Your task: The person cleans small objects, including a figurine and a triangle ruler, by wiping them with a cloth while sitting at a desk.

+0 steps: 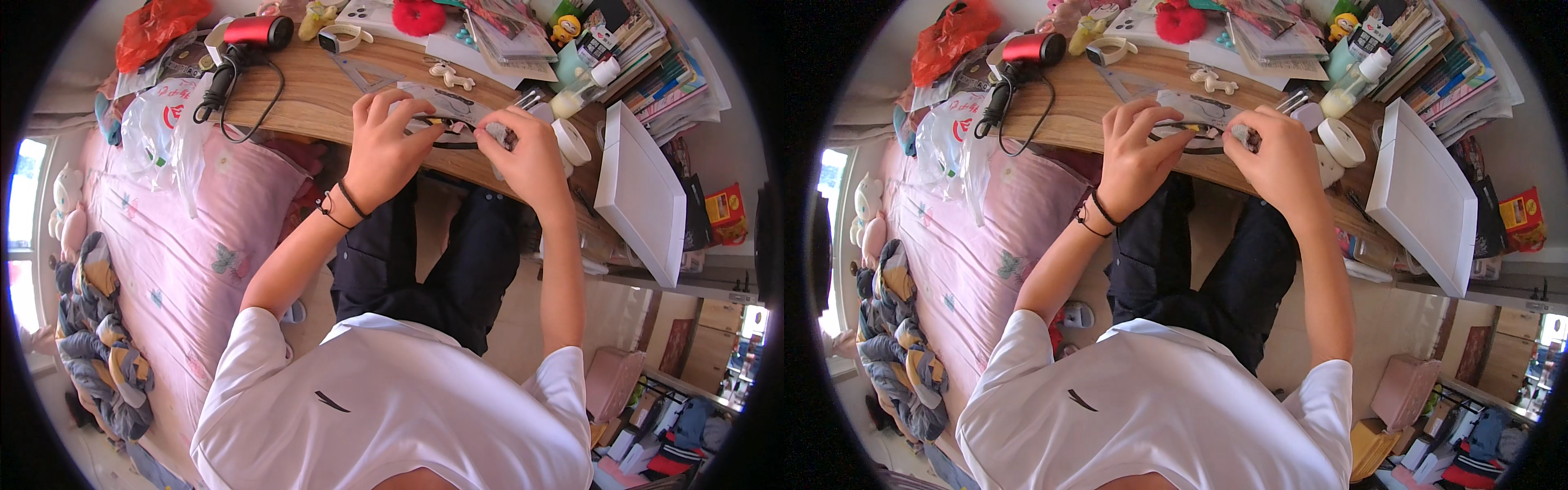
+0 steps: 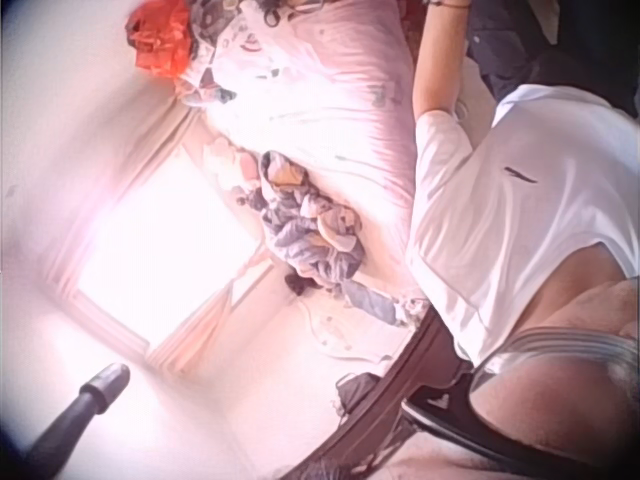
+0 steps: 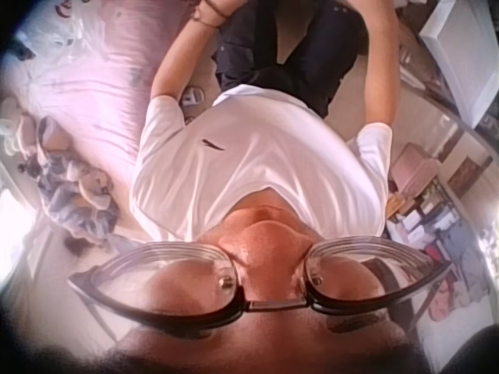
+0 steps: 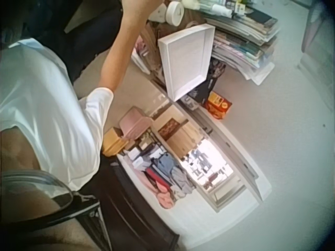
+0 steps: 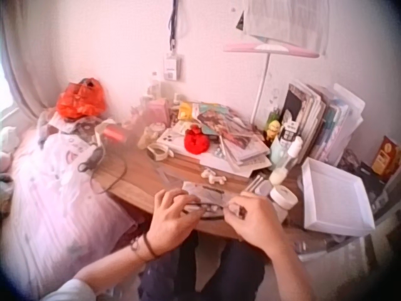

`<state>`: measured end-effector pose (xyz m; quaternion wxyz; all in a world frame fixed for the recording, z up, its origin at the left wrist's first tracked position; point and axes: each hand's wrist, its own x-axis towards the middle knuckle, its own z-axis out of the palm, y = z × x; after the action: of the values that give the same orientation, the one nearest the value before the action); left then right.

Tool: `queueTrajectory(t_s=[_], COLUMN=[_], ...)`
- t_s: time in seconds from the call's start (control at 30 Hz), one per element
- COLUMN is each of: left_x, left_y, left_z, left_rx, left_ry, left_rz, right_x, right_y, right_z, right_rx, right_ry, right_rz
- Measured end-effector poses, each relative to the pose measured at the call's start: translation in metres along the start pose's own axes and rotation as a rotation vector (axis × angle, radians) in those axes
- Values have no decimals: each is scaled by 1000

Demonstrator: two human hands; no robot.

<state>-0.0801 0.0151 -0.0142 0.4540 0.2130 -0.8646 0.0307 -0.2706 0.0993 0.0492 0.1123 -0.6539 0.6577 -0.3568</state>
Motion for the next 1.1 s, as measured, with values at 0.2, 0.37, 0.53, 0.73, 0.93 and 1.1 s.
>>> queueTrajectory(t_s=[0.2,0.37,0.53,0.73,0.93,1.1], left_x=[2,0,4,16,33,43], left_y=[3,2,-7,-8,-7,-12], left_z=[-7,-6,1,-18,-33,-41], left_rx=[-26,-17,-52,-166,-234,-284], left_ry=[-93,-154,-80,-25,-105,-164], left_rz=[-30,34,46,-26,-14,-63], right_x=[-3,-7,-16,-46,-42,-42], right_y=[6,6,15,2,16,9], right_z=[-3,-6,-22,-39,1,20], right_rx=[25,30,102,117,228,343], right_ry=[-14,-27,36,68,313,480], right_rz=[-5,-3,52,-10,-133,-149])
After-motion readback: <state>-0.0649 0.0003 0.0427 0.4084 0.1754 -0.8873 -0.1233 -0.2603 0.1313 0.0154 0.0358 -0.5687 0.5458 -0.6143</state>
